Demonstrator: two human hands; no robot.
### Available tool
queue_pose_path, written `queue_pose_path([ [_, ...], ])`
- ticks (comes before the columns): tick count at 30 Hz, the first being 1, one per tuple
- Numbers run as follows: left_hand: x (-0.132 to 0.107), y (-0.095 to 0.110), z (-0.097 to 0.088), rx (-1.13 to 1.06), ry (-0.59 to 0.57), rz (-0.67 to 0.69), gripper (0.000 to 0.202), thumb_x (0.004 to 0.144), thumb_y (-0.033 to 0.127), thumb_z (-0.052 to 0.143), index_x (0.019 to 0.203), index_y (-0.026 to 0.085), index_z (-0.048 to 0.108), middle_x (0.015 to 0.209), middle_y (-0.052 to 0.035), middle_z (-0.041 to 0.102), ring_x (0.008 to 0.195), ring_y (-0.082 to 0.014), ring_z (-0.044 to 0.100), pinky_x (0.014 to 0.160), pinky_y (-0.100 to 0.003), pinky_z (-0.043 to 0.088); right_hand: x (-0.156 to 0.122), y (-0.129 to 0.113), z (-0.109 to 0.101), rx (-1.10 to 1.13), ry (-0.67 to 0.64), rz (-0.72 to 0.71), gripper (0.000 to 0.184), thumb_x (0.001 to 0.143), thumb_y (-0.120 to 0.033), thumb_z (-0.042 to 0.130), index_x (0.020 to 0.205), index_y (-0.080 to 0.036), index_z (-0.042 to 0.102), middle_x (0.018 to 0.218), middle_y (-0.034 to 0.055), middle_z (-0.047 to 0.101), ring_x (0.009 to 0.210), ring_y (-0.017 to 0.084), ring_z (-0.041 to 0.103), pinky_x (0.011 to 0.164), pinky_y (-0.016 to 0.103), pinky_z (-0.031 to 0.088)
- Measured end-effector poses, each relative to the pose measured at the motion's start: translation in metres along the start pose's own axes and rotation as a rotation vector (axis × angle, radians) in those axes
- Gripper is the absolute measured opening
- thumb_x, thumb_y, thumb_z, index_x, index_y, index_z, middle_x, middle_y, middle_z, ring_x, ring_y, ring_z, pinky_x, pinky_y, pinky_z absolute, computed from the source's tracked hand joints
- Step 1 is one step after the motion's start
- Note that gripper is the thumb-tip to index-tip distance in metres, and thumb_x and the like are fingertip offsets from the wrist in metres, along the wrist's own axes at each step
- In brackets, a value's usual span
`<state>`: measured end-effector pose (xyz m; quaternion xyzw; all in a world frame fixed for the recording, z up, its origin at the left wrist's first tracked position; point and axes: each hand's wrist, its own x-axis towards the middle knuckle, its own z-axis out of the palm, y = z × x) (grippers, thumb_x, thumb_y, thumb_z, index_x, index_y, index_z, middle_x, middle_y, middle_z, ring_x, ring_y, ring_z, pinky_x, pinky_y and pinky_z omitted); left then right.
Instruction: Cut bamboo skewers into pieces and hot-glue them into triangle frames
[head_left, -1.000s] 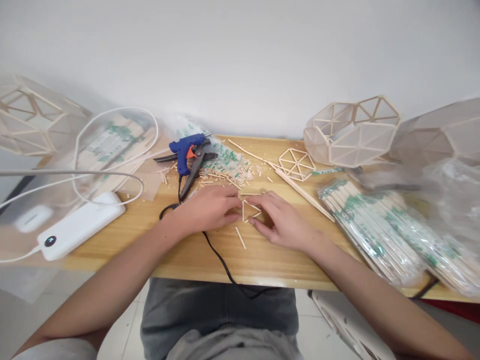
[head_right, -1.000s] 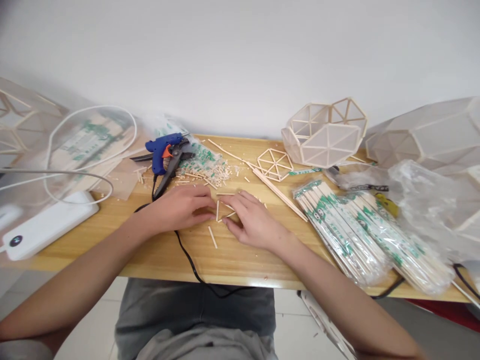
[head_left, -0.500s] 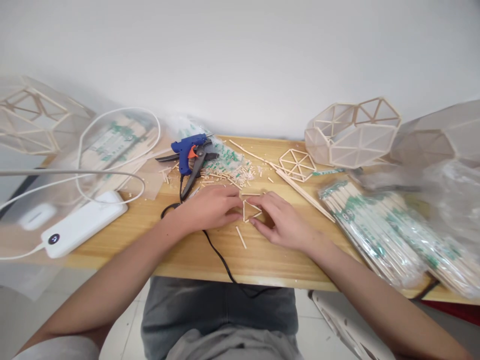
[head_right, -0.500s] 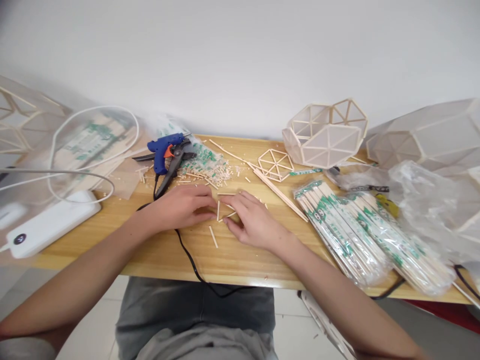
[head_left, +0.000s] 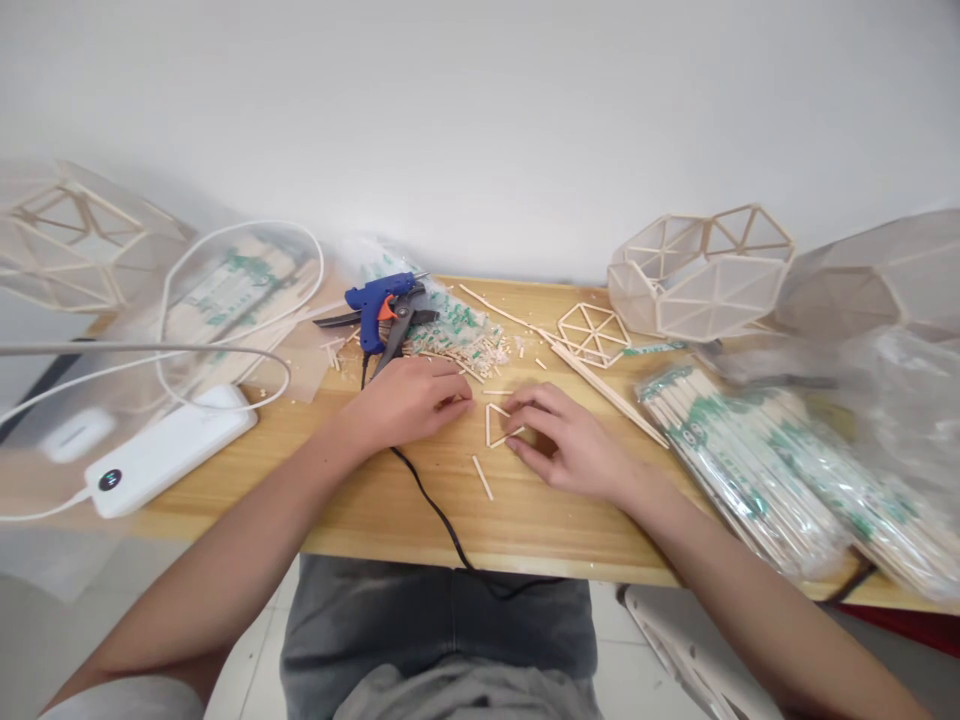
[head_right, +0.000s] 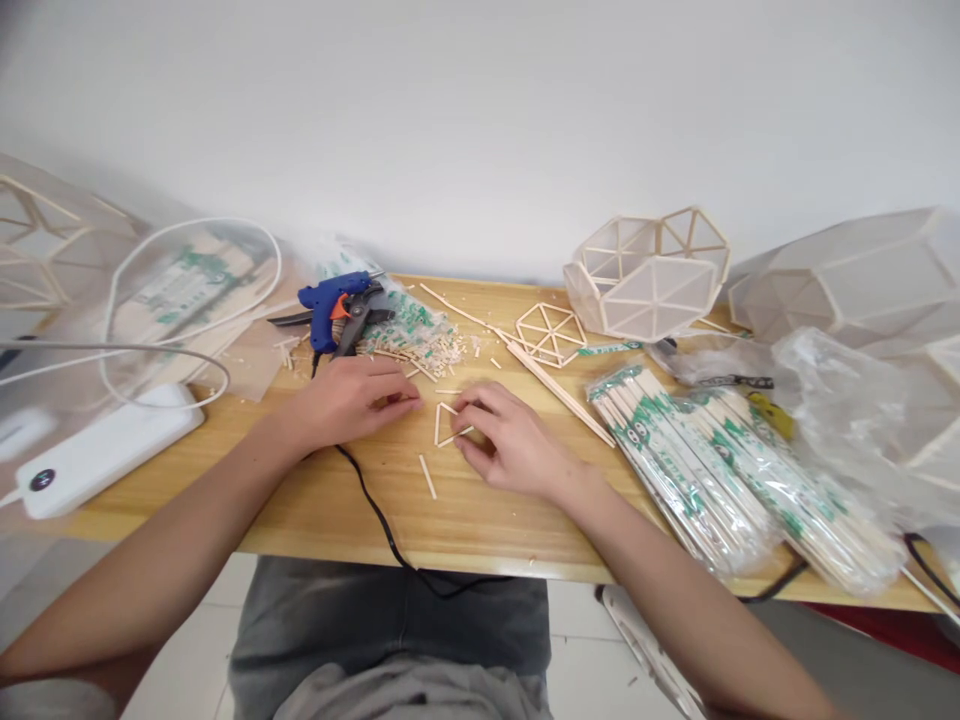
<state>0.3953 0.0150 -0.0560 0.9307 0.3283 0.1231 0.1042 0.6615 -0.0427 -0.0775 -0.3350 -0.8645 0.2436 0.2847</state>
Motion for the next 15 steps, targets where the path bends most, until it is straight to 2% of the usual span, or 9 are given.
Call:
queue_pose_path([
  [3, 0.0005, -0.0009, 0.0009, 0.007, 0.008, -0.019, 0.022, 0.103, 0.030, 0.057, 0.095, 0.021, 0.076, 0.091, -0.0018, 0.076, 0.085, -0.0179, 0.070, 0.072, -0.027, 0.045, 0.0004, 0.0010, 0.0011, -0.011, -0.013, 0.000, 0.007, 0.097, -0.017, 0.064, 0.099, -0.024, 0.064, 0.116, 0.0099, 0.065, 0.114, 0.026, 0.061, 0.097, 0.045, 0.055],
  [9, 0.0002, -0.0005, -0.0010, 0.022, 0.027, -0.036, 0.025, 0.105, 0.032, 0.054, 0.099, 0.022, 0.076, 0.096, -0.0010, 0.080, 0.089, -0.0182, 0.073, 0.072, -0.027, 0.046, 0.0009, -0.0008, 0.0003, -0.013, -0.053, 0.028, 0.009, 0.102, -0.018, 0.057, 0.100, -0.024, 0.063, 0.115, 0.0103, 0.062, 0.114, 0.025, 0.060, 0.099, 0.045, 0.054],
  [15, 0.0011, -0.0013, -0.0001, 0.029, 0.026, -0.049, 0.023, 0.104, 0.031, 0.055, 0.098, 0.021, 0.076, 0.097, -0.0010, 0.080, 0.091, -0.0185, 0.074, 0.073, -0.027, 0.048, -0.0004, 0.0001, -0.0003, -0.021, -0.063, 0.027, 0.007, 0.103, -0.021, 0.058, 0.102, -0.024, 0.064, 0.120, 0.0108, 0.061, 0.119, 0.026, 0.058, 0.102, 0.046, 0.053],
])
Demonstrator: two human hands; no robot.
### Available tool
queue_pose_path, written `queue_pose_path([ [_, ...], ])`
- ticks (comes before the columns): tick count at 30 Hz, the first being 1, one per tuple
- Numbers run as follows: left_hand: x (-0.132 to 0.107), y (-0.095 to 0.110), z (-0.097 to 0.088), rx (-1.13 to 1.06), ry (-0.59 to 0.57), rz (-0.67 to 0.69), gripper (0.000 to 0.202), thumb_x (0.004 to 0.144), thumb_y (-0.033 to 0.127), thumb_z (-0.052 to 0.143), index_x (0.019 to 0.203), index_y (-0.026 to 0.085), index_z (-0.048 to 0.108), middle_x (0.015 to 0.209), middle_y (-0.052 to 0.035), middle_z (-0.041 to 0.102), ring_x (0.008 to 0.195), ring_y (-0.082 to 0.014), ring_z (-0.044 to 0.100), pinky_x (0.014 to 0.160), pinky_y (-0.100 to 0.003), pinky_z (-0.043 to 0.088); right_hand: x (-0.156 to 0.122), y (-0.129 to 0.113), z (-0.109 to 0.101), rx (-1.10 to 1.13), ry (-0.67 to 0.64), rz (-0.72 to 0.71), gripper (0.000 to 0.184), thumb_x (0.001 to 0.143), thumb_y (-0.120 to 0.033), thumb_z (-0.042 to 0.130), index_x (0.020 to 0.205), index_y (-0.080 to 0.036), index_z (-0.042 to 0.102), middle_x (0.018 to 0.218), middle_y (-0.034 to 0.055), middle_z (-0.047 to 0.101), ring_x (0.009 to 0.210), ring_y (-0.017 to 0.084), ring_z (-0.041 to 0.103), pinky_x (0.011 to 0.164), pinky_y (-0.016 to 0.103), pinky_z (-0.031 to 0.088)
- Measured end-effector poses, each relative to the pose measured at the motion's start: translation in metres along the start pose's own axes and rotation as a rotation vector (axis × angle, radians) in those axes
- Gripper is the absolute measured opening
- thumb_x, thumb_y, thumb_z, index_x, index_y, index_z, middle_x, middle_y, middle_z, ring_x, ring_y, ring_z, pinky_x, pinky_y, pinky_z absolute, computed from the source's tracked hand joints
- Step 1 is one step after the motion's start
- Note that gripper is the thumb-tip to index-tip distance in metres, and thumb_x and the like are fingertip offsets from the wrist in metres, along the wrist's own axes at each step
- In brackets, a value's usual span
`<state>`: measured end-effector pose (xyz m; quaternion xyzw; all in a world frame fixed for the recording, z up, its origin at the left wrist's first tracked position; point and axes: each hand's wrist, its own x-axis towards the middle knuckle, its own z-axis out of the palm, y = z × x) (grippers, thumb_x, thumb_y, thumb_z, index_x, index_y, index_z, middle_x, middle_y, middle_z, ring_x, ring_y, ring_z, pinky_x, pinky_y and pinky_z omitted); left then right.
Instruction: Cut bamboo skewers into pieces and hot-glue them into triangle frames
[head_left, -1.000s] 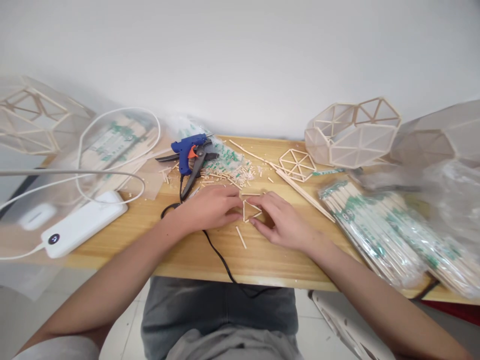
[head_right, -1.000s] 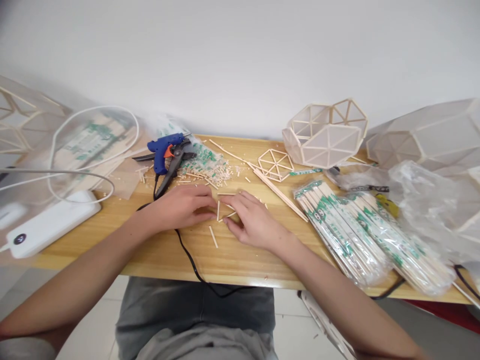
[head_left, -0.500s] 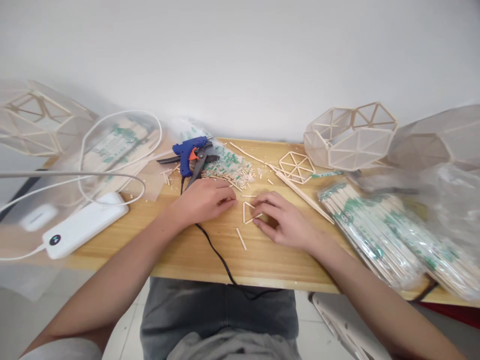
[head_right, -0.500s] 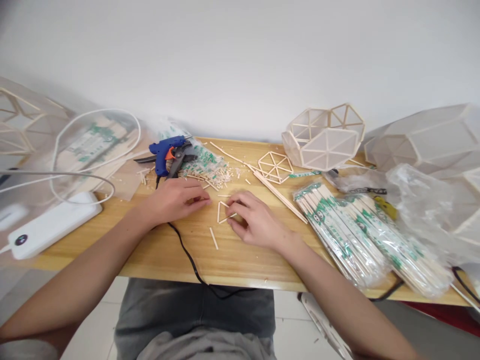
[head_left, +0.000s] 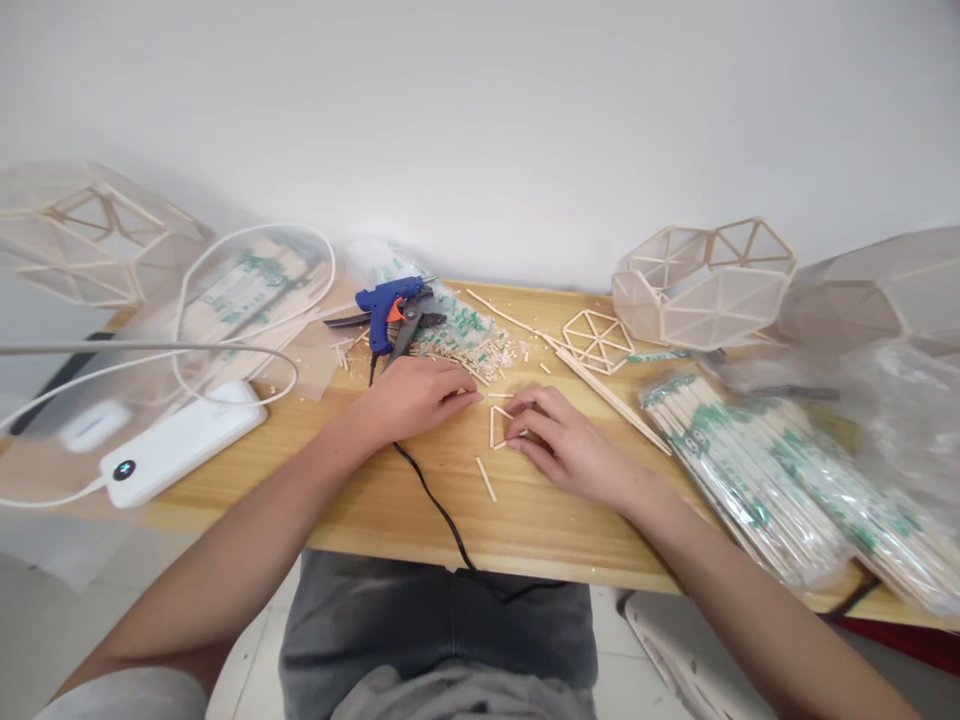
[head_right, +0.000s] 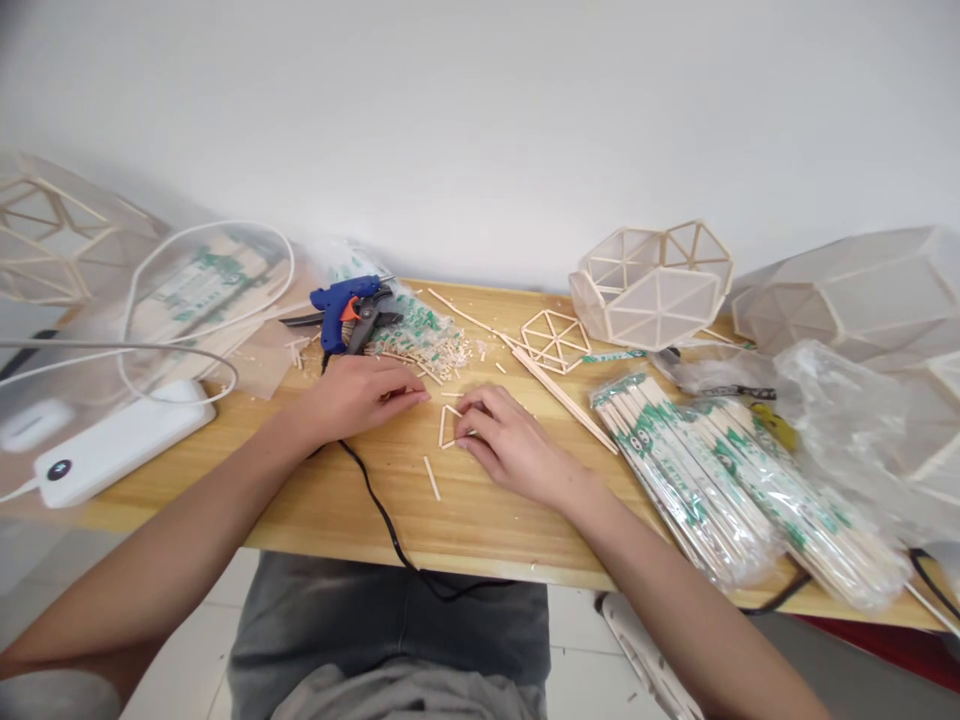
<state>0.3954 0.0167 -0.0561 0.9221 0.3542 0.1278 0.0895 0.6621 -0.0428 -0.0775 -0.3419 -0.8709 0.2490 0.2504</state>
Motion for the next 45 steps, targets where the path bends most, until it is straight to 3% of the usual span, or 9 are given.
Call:
queue_pose_path([
  [17, 0.0013, -0.0013, -0.0008, 0.017, -0.041, -0.035, 0.026, 0.106, 0.032, 0.052, 0.101, 0.020, 0.075, 0.096, -0.0029, 0.080, 0.091, -0.0196, 0.074, 0.073, -0.027, 0.047, -0.0004, -0.0018, -0.0023, 0.012, -0.010, 0.056, 0.011, 0.107, -0.024, 0.051, 0.107, -0.025, 0.061, 0.121, 0.0101, 0.062, 0.117, 0.023, 0.063, 0.101, 0.042, 0.055],
  [27, 0.0014, -0.0012, -0.0013, 0.008, -0.044, -0.037, 0.027, 0.106, 0.033, 0.052, 0.105, 0.021, 0.076, 0.102, -0.0036, 0.080, 0.097, -0.0212, 0.075, 0.077, -0.028, 0.050, 0.0027, -0.0058, -0.0012, 0.221, 0.080, 0.080, 0.007, 0.106, -0.025, 0.056, 0.104, -0.025, 0.063, 0.108, 0.0071, 0.070, 0.103, 0.021, 0.068, 0.090, 0.038, 0.056],
  [32, 0.0005, -0.0012, -0.0011, 0.019, -0.036, -0.043, 0.028, 0.106, 0.033, 0.051, 0.104, 0.020, 0.076, 0.100, -0.0036, 0.080, 0.096, -0.0215, 0.075, 0.076, -0.029, 0.050, 0.0033, -0.0088, 0.0002, 0.352, 0.132, 0.103, 0.012, 0.101, -0.021, 0.061, 0.110, -0.026, 0.067, 0.115, 0.0079, 0.072, 0.103, 0.022, 0.070, 0.084, 0.038, 0.060],
  [37, 0.0002, -0.0012, -0.0005, 0.023, -0.027, -0.046, 0.028, 0.106, 0.034, 0.051, 0.103, 0.020, 0.076, 0.099, -0.0036, 0.080, 0.095, -0.0213, 0.075, 0.075, -0.028, 0.049, 0.0008, -0.0032, 0.0018, 0.199, 0.207, 0.067, 0.017, 0.101, -0.015, 0.058, 0.108, -0.026, 0.070, 0.113, 0.0075, 0.073, 0.109, 0.022, 0.071, 0.095, 0.041, 0.059],
  [45, 0.0007, -0.0022, 0.0008, 0.011, -0.027, -0.059, 0.027, 0.105, 0.033, 0.053, 0.102, 0.021, 0.076, 0.098, -0.0035, 0.080, 0.095, -0.0211, 0.075, 0.075, -0.028, 0.049, -0.0013, 0.0009, 0.0031, 0.005, 0.215, 0.025, 0.018, 0.102, -0.014, 0.059, 0.111, -0.025, 0.070, 0.111, 0.0074, 0.073, 0.103, 0.019, 0.072, 0.091, 0.035, 0.061],
])
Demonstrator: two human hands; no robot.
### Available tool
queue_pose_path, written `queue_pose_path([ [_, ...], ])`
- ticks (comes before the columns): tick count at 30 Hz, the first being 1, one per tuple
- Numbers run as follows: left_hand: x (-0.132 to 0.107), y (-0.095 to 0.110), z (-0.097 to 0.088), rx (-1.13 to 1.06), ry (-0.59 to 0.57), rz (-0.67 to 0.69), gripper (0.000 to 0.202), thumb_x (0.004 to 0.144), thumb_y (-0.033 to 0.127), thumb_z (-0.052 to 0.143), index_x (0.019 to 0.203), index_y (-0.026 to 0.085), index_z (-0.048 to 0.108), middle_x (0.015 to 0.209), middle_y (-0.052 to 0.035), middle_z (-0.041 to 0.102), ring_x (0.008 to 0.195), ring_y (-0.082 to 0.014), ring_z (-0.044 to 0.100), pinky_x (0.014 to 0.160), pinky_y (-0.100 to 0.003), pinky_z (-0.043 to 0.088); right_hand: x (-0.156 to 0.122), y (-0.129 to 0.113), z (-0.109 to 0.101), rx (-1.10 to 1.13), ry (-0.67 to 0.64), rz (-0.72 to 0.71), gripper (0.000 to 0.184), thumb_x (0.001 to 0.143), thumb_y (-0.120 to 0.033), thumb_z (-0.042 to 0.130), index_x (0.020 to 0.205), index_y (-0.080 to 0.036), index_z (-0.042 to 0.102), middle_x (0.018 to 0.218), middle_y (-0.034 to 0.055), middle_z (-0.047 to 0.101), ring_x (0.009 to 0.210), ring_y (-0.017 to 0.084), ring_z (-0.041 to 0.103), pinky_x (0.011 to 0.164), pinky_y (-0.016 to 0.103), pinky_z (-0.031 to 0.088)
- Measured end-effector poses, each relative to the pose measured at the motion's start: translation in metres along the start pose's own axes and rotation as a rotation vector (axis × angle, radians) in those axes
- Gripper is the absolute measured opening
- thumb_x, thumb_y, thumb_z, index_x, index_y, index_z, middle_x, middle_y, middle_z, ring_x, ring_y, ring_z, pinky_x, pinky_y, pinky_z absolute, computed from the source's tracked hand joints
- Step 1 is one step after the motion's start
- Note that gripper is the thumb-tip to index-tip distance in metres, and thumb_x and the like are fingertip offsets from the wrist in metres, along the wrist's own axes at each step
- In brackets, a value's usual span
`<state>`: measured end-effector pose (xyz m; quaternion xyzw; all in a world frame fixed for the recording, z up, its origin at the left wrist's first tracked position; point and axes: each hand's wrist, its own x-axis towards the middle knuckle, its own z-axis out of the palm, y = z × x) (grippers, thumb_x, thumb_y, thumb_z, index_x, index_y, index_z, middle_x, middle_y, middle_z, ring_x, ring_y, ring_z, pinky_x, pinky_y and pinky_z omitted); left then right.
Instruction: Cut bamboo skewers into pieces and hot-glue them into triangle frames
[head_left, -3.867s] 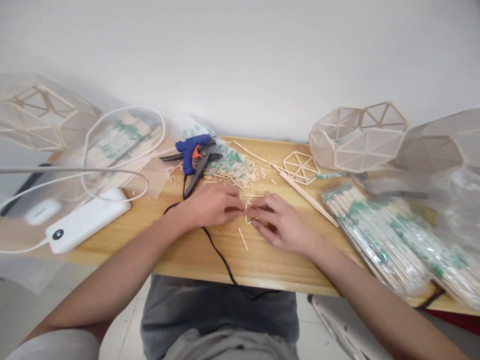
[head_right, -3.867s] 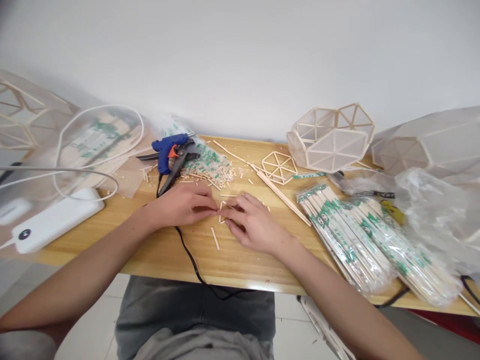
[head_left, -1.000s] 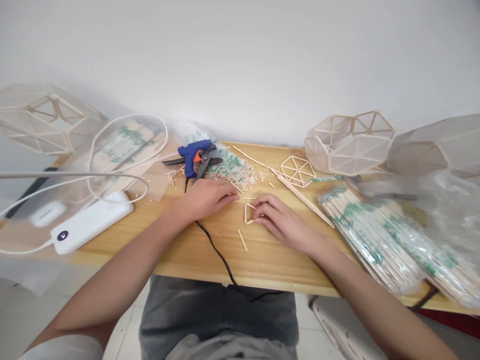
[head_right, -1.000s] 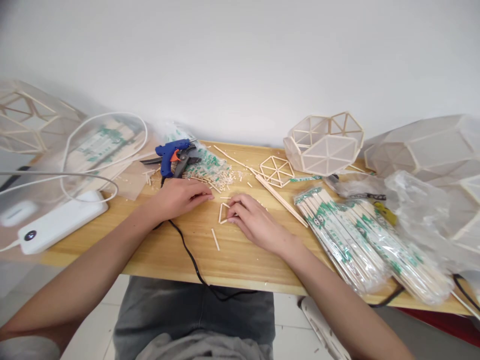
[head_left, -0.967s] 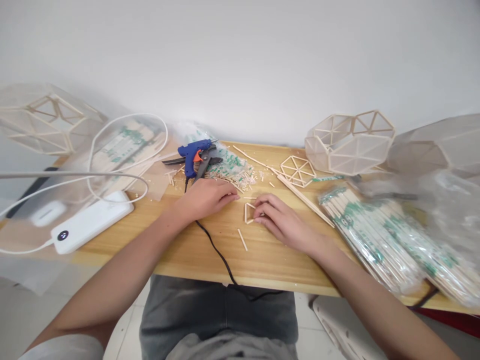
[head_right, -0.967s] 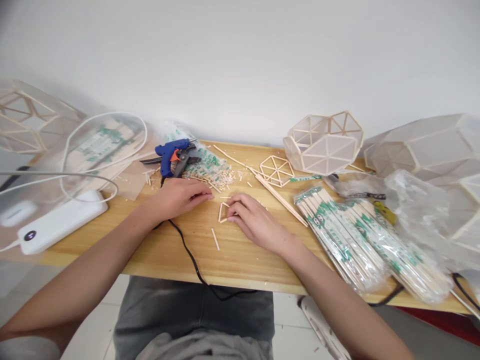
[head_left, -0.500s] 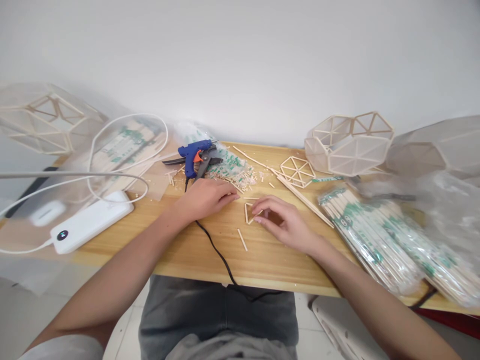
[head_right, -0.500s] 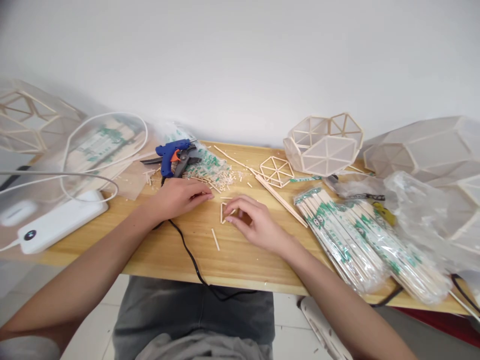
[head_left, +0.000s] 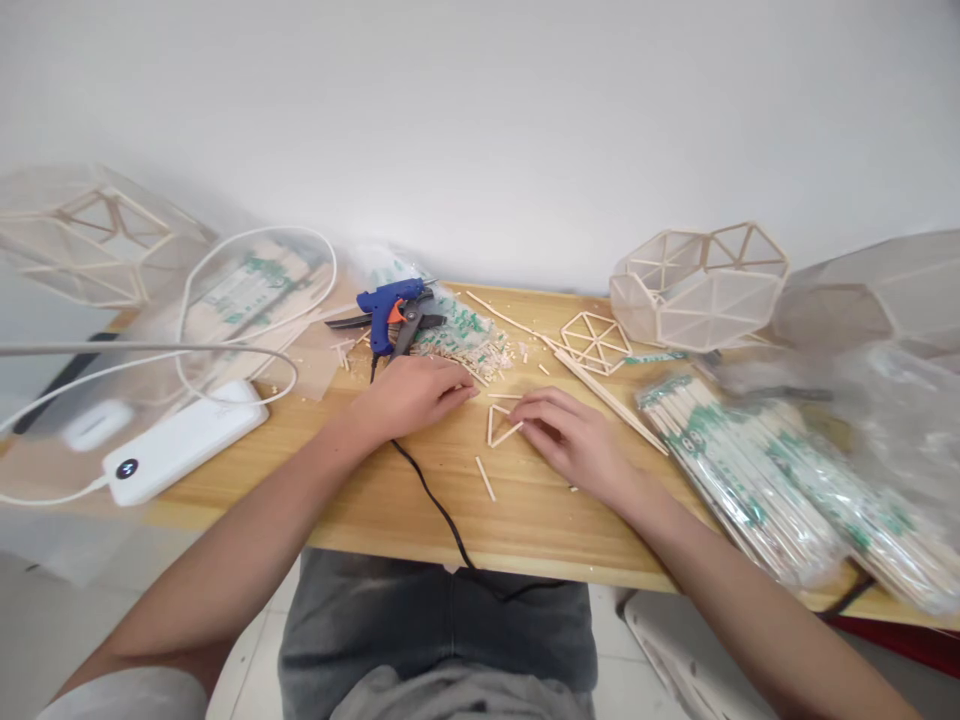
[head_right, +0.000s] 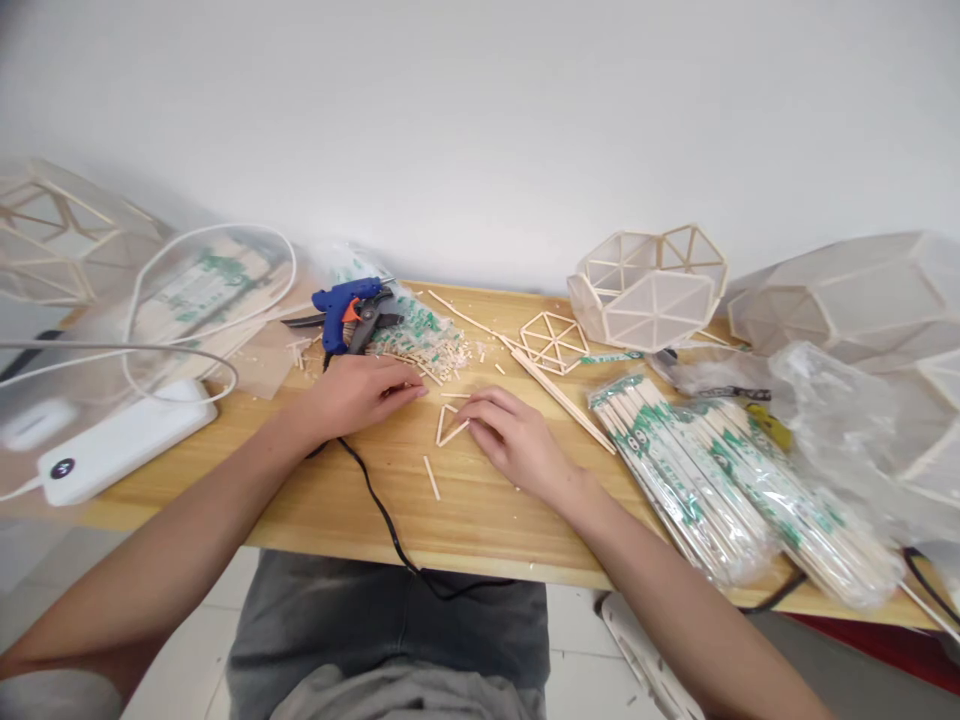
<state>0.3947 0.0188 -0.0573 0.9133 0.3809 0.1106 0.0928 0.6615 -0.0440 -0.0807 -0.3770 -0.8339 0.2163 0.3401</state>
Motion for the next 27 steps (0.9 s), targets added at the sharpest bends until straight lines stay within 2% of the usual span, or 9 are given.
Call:
queue_pose_path([
  [10, 0.0006, 0.0009, -0.0001, -0.027, -0.020, -0.001, 0.023, 0.102, 0.029, 0.055, 0.096, 0.020, 0.075, 0.092, -0.0024, 0.079, 0.089, -0.0204, 0.074, 0.071, -0.028, 0.045, 0.0033, -0.0039, -0.0015, 0.006, 0.030, 0.054, 0.014, 0.101, -0.016, 0.061, 0.106, -0.024, 0.070, 0.106, 0.0062, 0.077, 0.093, 0.020, 0.074, 0.079, 0.033, 0.060],
  [16, -0.0006, 0.0016, 0.0016, -0.077, -0.004, 0.032, 0.019, 0.100, 0.026, 0.056, 0.098, 0.021, 0.074, 0.090, -0.0015, 0.078, 0.084, -0.0182, 0.072, 0.071, -0.027, 0.045, 0.0036, -0.0035, 0.0007, 0.014, 0.062, 0.068, 0.013, 0.100, -0.015, 0.063, 0.106, -0.024, 0.071, 0.102, 0.0049, 0.077, 0.085, 0.018, 0.072, 0.072, 0.030, 0.057],
  [27, -0.0002, -0.0033, 0.0051, -0.137, 0.006, -0.030, 0.016, 0.096, 0.024, 0.060, 0.098, 0.022, 0.076, 0.082, -0.0004, 0.075, 0.074, -0.0163, 0.069, 0.067, -0.026, 0.042, 0.0021, -0.0049, -0.0005, 0.007, 0.094, 0.026, 0.015, 0.100, -0.013, 0.062, 0.106, -0.024, 0.069, 0.101, 0.0047, 0.076, 0.090, 0.018, 0.072, 0.080, 0.031, 0.057],
])
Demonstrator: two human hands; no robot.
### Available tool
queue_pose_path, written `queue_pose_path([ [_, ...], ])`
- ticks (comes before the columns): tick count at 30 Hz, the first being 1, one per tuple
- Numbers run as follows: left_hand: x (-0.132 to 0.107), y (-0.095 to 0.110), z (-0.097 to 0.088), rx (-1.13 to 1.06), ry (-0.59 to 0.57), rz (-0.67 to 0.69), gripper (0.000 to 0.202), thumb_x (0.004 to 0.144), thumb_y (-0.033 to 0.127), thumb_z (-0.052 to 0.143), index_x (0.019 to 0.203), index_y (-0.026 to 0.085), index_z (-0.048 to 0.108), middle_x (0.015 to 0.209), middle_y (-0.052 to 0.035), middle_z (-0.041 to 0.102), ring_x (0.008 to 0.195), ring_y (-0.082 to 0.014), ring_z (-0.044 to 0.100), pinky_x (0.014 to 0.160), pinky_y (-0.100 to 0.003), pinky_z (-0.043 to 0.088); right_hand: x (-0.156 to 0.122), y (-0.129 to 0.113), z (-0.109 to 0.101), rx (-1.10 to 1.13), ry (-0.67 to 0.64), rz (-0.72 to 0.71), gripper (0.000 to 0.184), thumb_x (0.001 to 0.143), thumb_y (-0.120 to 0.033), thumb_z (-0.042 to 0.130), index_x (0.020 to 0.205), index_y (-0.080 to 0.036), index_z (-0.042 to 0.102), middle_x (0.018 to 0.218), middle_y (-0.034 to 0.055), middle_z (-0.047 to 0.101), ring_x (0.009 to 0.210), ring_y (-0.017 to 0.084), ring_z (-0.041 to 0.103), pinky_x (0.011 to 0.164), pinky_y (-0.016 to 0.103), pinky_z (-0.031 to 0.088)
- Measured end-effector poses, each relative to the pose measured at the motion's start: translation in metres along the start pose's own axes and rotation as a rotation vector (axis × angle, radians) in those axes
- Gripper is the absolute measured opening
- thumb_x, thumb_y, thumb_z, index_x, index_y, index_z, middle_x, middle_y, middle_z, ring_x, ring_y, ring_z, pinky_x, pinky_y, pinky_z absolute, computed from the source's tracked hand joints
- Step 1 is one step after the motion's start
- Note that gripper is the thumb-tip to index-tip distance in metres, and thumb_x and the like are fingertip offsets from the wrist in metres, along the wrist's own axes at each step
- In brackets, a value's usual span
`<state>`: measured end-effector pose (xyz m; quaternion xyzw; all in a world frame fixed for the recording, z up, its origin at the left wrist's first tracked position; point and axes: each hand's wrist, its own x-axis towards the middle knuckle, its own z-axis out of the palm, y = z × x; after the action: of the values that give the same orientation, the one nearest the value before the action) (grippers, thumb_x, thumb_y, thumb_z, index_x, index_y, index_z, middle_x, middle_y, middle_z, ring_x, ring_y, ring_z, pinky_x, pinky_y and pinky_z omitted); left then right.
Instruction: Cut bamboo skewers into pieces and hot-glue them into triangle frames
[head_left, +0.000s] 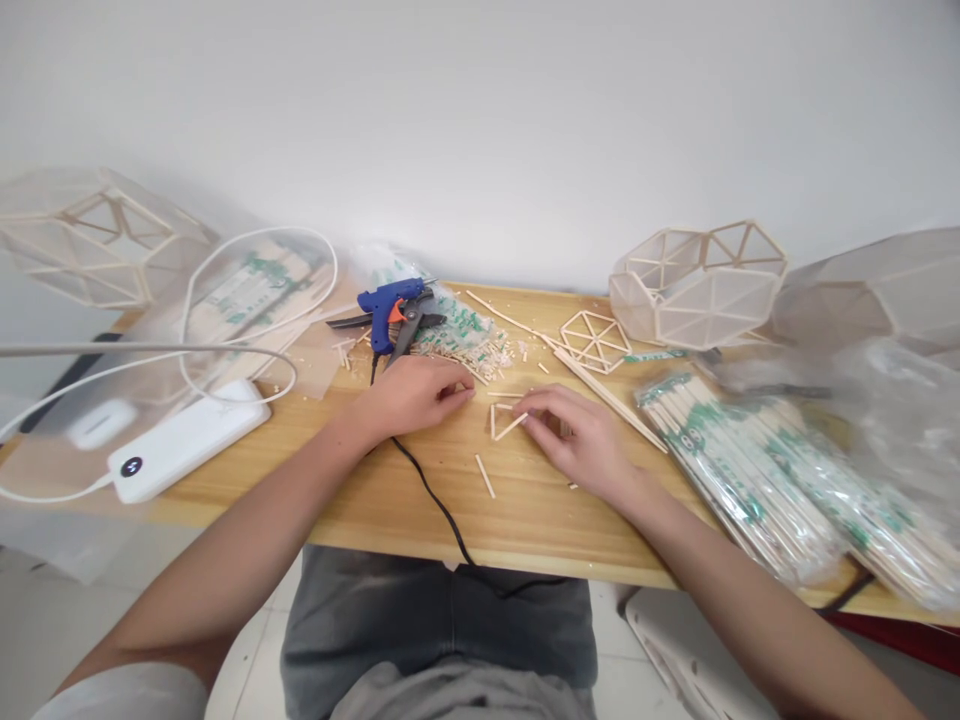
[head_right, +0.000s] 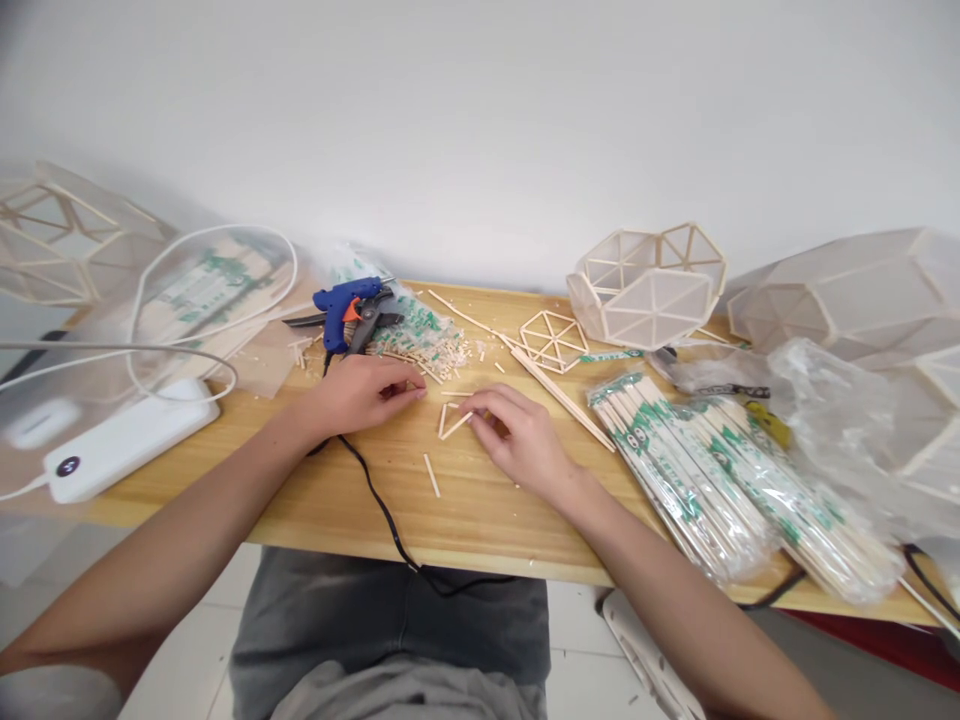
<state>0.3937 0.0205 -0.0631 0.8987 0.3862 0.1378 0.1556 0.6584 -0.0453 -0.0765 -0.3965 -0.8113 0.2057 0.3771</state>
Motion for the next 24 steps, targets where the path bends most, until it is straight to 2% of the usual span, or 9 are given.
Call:
queue_pose_path([
  [9, 0.001, 0.000, 0.000, -0.046, -0.021, -0.006, 0.017, 0.096, 0.025, 0.059, 0.097, 0.021, 0.075, 0.081, -0.0004, 0.074, 0.073, -0.0157, 0.067, 0.067, -0.027, 0.041, 0.001, -0.001, -0.001, -0.015, -0.003, 0.026, 0.014, 0.101, -0.014, 0.061, 0.107, -0.024, 0.069, 0.102, 0.0055, 0.075, 0.090, 0.019, 0.072, 0.078, 0.032, 0.057],
  [14, 0.001, 0.001, 0.002, -0.081, -0.044, 0.044, 0.015, 0.095, 0.027, 0.060, 0.092, 0.020, 0.074, 0.078, 0.0000, 0.072, 0.073, -0.0153, 0.065, 0.068, -0.027, 0.041, 0.001, -0.001, -0.001, -0.011, -0.001, 0.032, 0.014, 0.101, -0.016, 0.060, 0.106, -0.025, 0.069, 0.102, 0.0056, 0.076, 0.092, 0.020, 0.072, 0.080, 0.034, 0.058],
  [18, 0.001, 0.008, 0.003, -0.138, -0.107, 0.125, 0.011, 0.090, 0.029, 0.066, 0.090, 0.022, 0.075, 0.078, 0.0012, 0.070, 0.073, -0.0146, 0.064, 0.069, -0.027, 0.042, -0.001, 0.001, 0.001, -0.009, 0.002, 0.025, 0.013, 0.102, -0.018, 0.059, 0.107, -0.025, 0.070, 0.102, 0.0062, 0.076, 0.092, 0.020, 0.072, 0.080, 0.034, 0.059],
  [24, 0.001, 0.018, 0.003, -0.158, -0.169, 0.113, 0.012, 0.089, 0.030, 0.067, 0.093, 0.023, 0.076, 0.079, 0.0009, 0.071, 0.075, -0.0156, 0.064, 0.070, -0.028, 0.042, -0.001, 0.002, 0.003, -0.010, 0.011, 0.042, 0.014, 0.102, -0.018, 0.059, 0.106, -0.025, 0.071, 0.103, 0.0062, 0.077, 0.092, 0.020, 0.073, 0.080, 0.035, 0.059],
])
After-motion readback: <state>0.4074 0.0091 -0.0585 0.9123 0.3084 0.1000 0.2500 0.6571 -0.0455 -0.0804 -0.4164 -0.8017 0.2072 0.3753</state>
